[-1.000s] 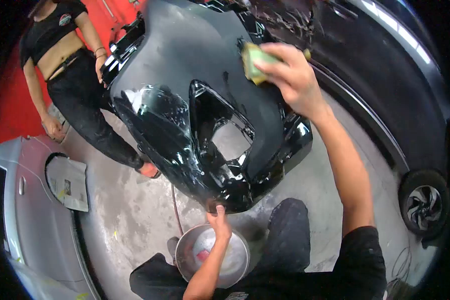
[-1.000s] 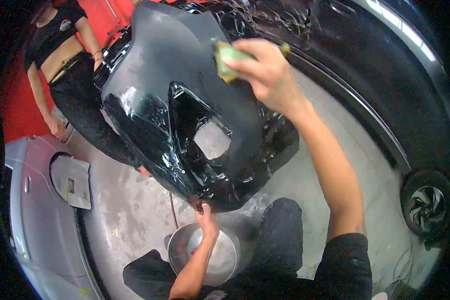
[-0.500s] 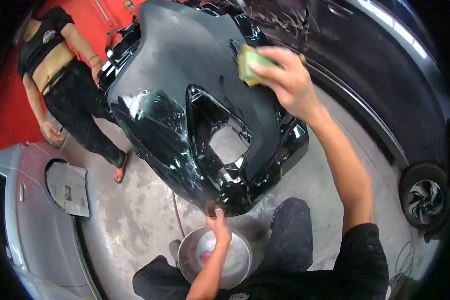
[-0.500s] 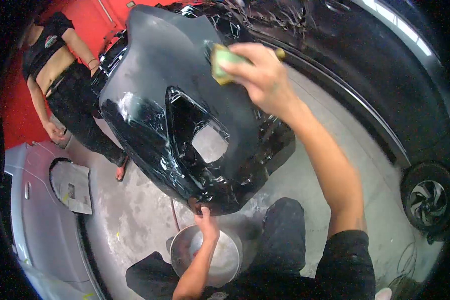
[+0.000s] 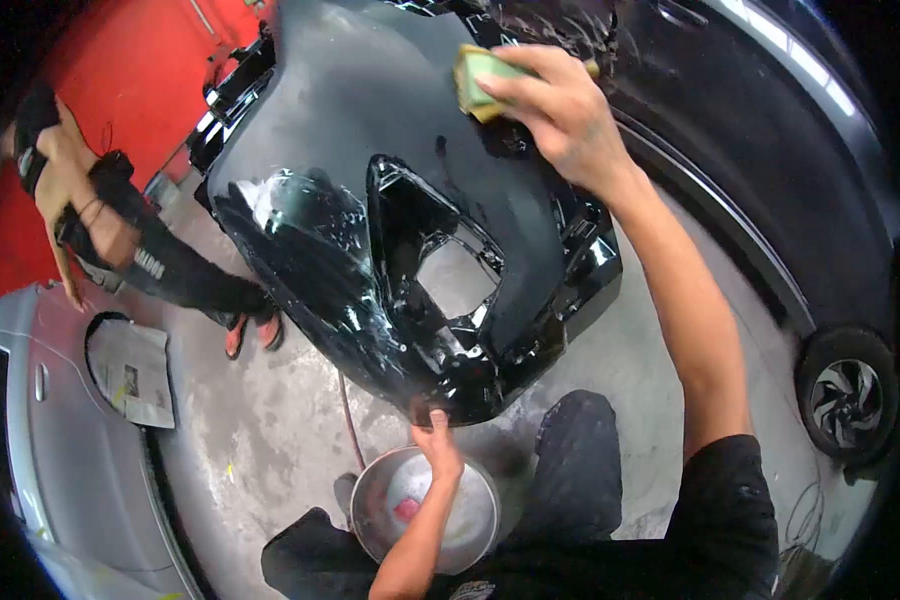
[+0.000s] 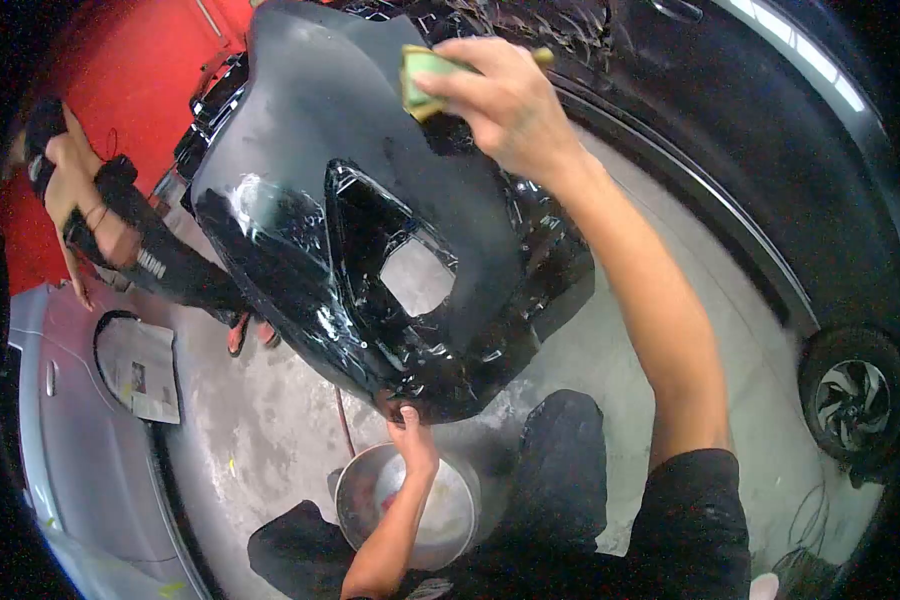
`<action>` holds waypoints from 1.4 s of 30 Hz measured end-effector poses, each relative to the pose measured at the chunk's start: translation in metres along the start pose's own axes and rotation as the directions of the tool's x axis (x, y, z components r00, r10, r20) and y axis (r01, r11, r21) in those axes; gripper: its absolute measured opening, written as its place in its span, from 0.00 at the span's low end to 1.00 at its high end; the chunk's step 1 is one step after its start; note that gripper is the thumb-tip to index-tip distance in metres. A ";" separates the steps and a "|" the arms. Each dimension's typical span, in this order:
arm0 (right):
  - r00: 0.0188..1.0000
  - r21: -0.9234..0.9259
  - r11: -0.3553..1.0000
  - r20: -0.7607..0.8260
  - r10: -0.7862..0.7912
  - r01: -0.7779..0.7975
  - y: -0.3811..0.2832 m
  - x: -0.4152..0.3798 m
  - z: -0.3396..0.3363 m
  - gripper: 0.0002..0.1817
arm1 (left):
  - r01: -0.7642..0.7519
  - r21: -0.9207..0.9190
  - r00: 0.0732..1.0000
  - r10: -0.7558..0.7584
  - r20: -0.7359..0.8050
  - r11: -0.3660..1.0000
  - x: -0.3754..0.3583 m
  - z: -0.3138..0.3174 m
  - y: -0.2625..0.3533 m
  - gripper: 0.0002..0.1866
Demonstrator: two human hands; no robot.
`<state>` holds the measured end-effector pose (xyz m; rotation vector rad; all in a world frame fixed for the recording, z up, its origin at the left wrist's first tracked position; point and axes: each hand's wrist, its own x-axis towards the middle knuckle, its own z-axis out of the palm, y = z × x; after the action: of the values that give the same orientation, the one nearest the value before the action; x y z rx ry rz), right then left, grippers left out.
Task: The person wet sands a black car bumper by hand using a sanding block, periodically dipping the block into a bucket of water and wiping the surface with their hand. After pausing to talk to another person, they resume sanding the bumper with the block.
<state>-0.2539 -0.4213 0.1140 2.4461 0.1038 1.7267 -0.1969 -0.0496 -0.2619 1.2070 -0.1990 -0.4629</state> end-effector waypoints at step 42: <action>0.978 -0.113 0.977 -0.126 0.168 -0.182 -0.034 -0.010 0.014 0.20 | -0.059 0.060 0.996 0.063 -0.059 0.996 0.003 0.002 0.002 0.37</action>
<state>-0.2430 -0.3905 0.0945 2.3271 -0.2073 1.8847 -0.1948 -0.0516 -0.2592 1.2665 -0.1975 -0.3687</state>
